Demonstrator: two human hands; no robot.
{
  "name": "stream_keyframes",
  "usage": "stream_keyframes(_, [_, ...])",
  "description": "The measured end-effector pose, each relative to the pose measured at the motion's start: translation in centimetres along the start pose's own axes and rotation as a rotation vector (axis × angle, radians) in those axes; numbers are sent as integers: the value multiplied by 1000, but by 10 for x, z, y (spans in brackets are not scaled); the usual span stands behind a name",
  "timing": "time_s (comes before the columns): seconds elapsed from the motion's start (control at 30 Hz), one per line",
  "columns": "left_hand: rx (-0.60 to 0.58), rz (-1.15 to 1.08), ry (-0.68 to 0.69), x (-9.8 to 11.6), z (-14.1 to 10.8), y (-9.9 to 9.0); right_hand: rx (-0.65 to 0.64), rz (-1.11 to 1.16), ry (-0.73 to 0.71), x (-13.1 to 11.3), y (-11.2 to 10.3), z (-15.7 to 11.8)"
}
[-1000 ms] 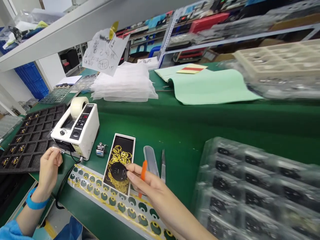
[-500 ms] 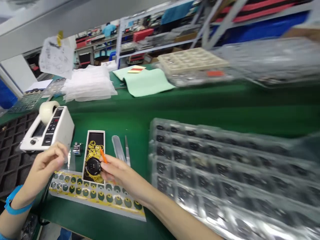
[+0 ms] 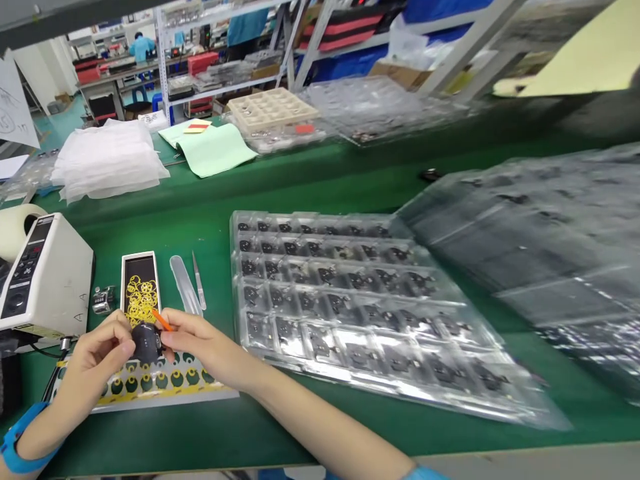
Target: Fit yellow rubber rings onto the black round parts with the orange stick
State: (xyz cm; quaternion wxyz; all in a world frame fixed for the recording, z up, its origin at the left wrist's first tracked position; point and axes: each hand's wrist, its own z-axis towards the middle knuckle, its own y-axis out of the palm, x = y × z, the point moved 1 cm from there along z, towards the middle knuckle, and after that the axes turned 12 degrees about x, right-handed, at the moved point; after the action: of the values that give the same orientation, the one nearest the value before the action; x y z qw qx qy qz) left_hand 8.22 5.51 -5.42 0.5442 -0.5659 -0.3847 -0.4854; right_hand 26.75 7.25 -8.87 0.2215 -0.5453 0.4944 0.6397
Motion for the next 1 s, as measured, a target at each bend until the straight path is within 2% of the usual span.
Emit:
stream_keyframes(0.4, [12, -80, -22, -7, -3, 4, 32, 3, 4, 6, -1, -3])
stream_keyframes(0.6, [18, -51, -4, -8, -2, 4, 32, -21, 6, 7, -1, -3])
stream_keyframes(0.73, [55, 32, 55, -8, -4, 7, 27, -80, -4, 6, 0, -4])
stream_keyframes(0.83, [116, 185, 143, -7, -5, 8, 55, -166, -29, 5, 2, -5])
stream_keyframes(0.93, [181, 345, 245, -6, -5, 4, 84, -215, -58, 3, 2, -6])
stream_keyframes(1.0, [195, 380, 262, -5, -3, -1, 83, -198, -52, 3, 0, -5])
